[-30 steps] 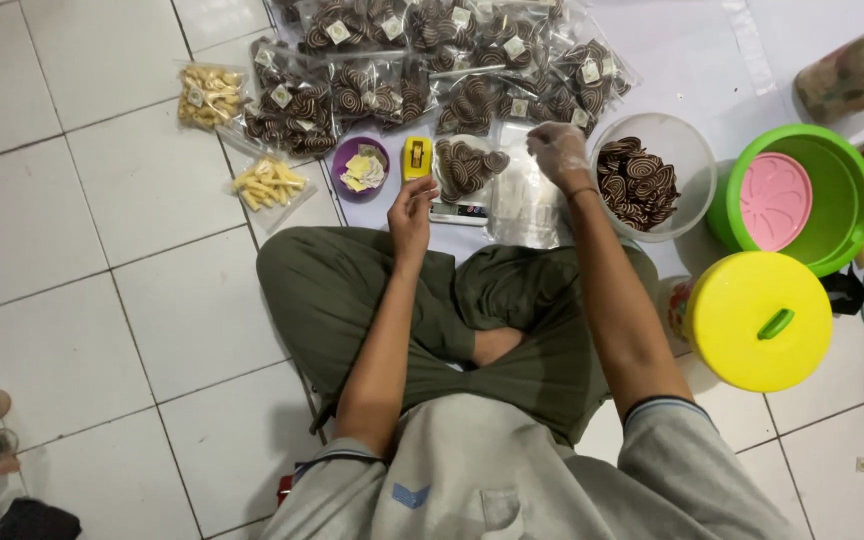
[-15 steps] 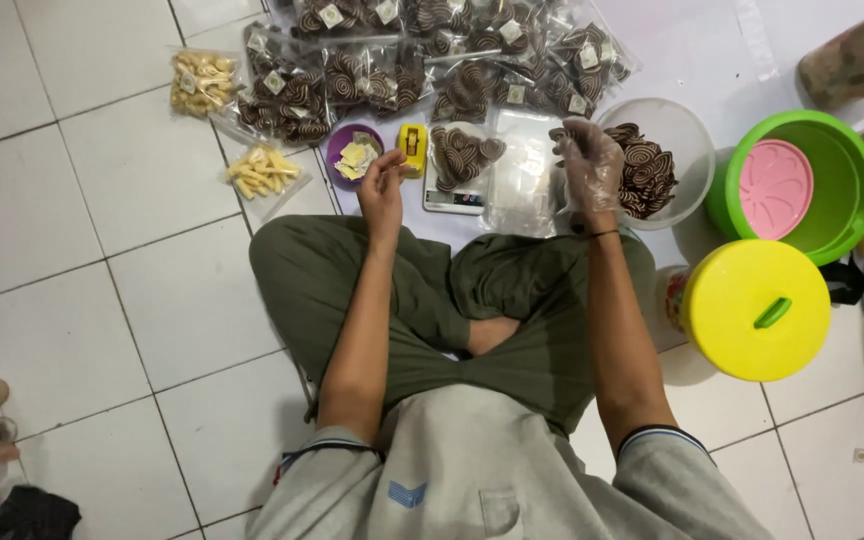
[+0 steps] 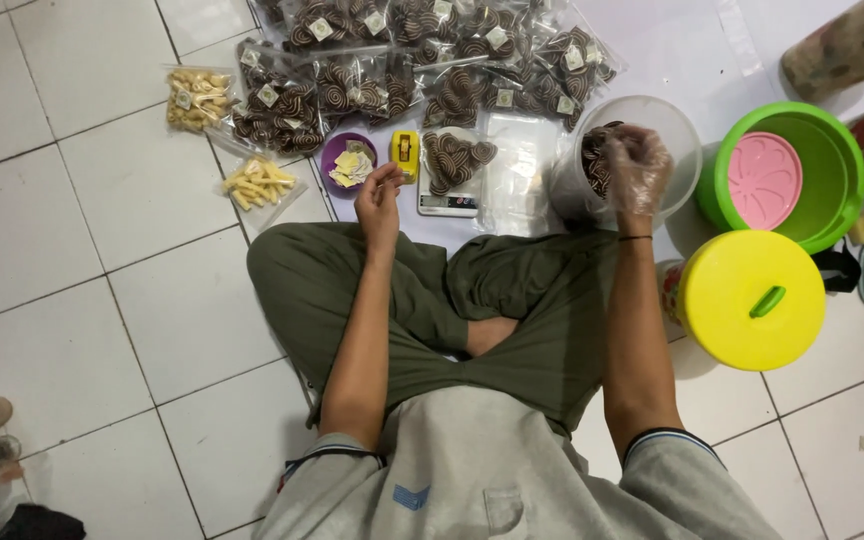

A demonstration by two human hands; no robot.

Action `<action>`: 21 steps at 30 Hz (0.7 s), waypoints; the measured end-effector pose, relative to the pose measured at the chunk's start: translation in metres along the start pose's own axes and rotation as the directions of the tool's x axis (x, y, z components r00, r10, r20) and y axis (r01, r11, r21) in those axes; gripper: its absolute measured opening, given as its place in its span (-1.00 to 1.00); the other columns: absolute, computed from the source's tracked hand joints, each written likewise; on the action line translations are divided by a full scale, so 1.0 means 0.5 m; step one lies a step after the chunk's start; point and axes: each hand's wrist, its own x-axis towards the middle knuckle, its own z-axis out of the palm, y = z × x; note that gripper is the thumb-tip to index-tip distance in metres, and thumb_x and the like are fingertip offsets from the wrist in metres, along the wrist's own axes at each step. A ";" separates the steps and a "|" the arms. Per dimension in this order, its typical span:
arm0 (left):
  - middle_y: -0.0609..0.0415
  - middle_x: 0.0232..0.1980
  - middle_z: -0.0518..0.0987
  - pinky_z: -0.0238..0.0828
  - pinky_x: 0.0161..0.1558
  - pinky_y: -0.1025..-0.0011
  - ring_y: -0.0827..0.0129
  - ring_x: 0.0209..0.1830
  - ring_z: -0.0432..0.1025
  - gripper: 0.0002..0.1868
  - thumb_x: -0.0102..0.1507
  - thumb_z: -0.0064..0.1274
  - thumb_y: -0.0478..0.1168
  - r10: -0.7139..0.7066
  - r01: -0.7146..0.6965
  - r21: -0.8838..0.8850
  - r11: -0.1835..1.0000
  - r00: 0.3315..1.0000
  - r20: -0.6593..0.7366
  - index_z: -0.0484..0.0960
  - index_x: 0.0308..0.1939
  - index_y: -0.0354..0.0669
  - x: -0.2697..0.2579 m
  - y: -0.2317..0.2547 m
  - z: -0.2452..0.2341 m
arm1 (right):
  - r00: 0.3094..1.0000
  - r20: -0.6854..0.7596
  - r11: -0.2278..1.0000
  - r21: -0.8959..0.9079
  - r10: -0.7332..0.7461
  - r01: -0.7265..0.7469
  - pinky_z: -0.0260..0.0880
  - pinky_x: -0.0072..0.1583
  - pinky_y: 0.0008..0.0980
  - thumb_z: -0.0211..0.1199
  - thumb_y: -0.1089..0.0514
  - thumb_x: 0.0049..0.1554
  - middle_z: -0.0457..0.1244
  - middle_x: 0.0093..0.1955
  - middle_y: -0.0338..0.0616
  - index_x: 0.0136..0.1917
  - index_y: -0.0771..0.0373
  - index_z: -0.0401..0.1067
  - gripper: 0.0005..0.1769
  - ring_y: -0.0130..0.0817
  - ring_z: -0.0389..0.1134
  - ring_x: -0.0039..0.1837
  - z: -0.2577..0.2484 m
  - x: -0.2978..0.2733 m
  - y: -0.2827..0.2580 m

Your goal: Weighing chocolate cookies on a digital scale and placing them into small plastic bags for packaging.

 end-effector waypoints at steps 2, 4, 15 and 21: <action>-0.01 -0.03 0.66 0.50 0.06 0.37 0.33 -0.04 0.60 -0.67 0.34 -0.14 -0.39 -0.024 0.024 -0.024 0.999 1.000 -0.013 0.65 0.10 -0.17 -0.006 -0.006 0.011 | 0.996 0.091 0.999 -0.042 -0.012 0.015 0.56 -0.24 -0.39 0.39 0.32 0.19 0.43 -0.15 0.10 0.06 0.34 0.53 -0.84 -0.31 0.49 -0.22 0.030 -0.012 -0.039; 0.03 -0.04 0.66 0.49 0.05 0.39 0.37 -0.05 0.59 -0.67 0.34 -0.14 -0.38 -0.015 0.015 -0.023 1.000 1.000 -0.001 0.65 0.11 -0.15 -0.018 -0.003 0.020 | 0.981 0.191 0.996 -0.076 -0.036 0.052 0.56 -0.22 -0.36 0.41 0.32 0.19 0.41 -0.15 0.13 0.04 0.36 0.53 -0.84 -0.24 0.49 -0.18 0.071 -0.005 -0.047; -0.01 -0.04 0.69 0.51 0.00 0.41 0.38 -0.07 0.61 -0.65 0.33 -0.16 -0.36 -0.001 0.000 -0.011 1.000 1.000 -0.025 0.68 0.09 -0.13 -0.037 -0.034 -0.012 | 0.840 0.424 0.892 -0.430 0.339 -0.143 0.50 -0.18 -0.51 0.42 0.03 0.00 0.42 -0.30 -0.22 0.04 -0.05 0.55 -0.70 -0.50 0.50 -0.27 0.265 0.074 0.172; -0.02 -0.03 0.68 0.50 0.03 0.41 0.34 -0.06 0.60 -0.66 0.33 -0.14 -0.37 -0.024 0.023 -0.031 0.999 0.999 -0.046 0.67 0.10 -0.17 -0.021 -0.025 -0.021 | 0.953 0.270 0.951 -0.305 0.140 -0.054 0.48 0.17 -0.12 0.21 0.20 0.19 0.44 0.06 -0.04 0.16 0.03 0.54 -0.73 -0.10 0.47 0.16 0.224 0.019 0.094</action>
